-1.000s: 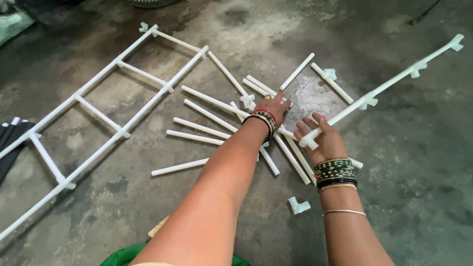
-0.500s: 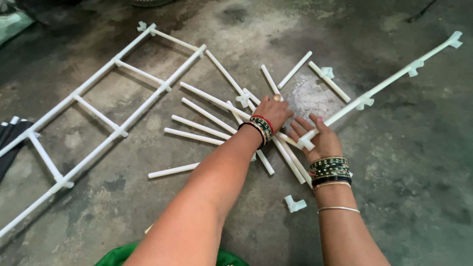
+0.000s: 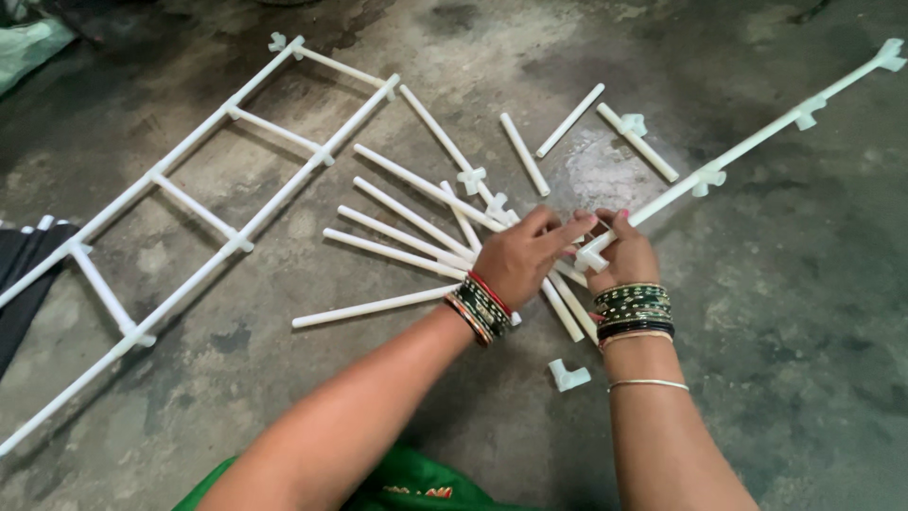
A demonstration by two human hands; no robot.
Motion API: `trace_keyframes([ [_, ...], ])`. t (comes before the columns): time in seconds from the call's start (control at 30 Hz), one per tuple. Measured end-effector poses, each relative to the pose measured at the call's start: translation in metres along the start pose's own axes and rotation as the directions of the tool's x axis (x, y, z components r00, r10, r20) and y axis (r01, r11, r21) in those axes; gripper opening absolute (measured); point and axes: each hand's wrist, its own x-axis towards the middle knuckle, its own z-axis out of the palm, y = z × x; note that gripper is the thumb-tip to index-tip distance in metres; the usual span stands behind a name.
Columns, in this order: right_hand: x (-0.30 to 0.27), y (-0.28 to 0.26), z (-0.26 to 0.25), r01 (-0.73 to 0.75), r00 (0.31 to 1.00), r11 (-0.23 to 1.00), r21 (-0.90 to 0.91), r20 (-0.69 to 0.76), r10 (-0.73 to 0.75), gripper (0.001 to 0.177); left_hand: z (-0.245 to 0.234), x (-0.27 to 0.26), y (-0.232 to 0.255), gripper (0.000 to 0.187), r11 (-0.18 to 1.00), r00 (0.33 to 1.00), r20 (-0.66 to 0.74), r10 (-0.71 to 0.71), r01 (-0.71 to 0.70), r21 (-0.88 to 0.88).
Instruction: The person assembles a white PVC pipe frame by hand, connecting rods with T-joints and elbow connectors on a concrete floor. A partially assembled ladder-like frame is visible nearby.
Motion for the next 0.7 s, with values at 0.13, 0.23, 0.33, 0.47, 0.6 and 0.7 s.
trace_keyframes([
  [0.13, 0.0, 0.001, -0.001, -0.013, 1.0, 0.999, 0.053, -0.025, 0.014, 0.03, 0.009, -0.016, 0.01, 0.051, 0.993, 0.993, -0.005, -0.115, 0.115, 0.041],
  [0.23, -0.005, 0.001, 0.006, 0.011, 0.999, 0.998, 0.06, -0.034, -0.009, 0.029, 0.022, -0.018, 0.003, 0.06, 0.994, 0.997, -0.08, -0.019, 0.01, -0.11],
  [0.33, -0.011, -0.001, 0.013, 0.045, 0.999, 0.993, 0.113, -0.034, -0.041, 0.028, 0.034, -0.024, 0.002, 0.05, 0.966, 0.986, -0.055, -0.16, 0.145, -0.212],
  [0.47, -0.014, 0.001, 0.024, 0.084, 0.991, 0.988, 0.127, -0.113, -0.07, 0.028, 0.045, -0.029, 0.013, 0.045, 0.963, 0.965, -0.138, -0.224, 0.197, -0.183],
  [0.6, -0.016, 0.005, 0.028, 0.135, 0.991, 0.975, 0.177, -0.042, -0.13, 0.026, 0.041, -0.027, 0.021, 0.039, 0.948, 0.937, -0.23, -0.264, 0.209, -0.238],
  [0.7, -0.015, 0.009, 0.026, 0.122, 0.989, 0.983, 0.137, -0.102, -0.108, 0.028, 0.03, -0.019, 0.026, 0.024, 0.93, 0.931, -0.101, -0.351, 0.334, -0.152],
])
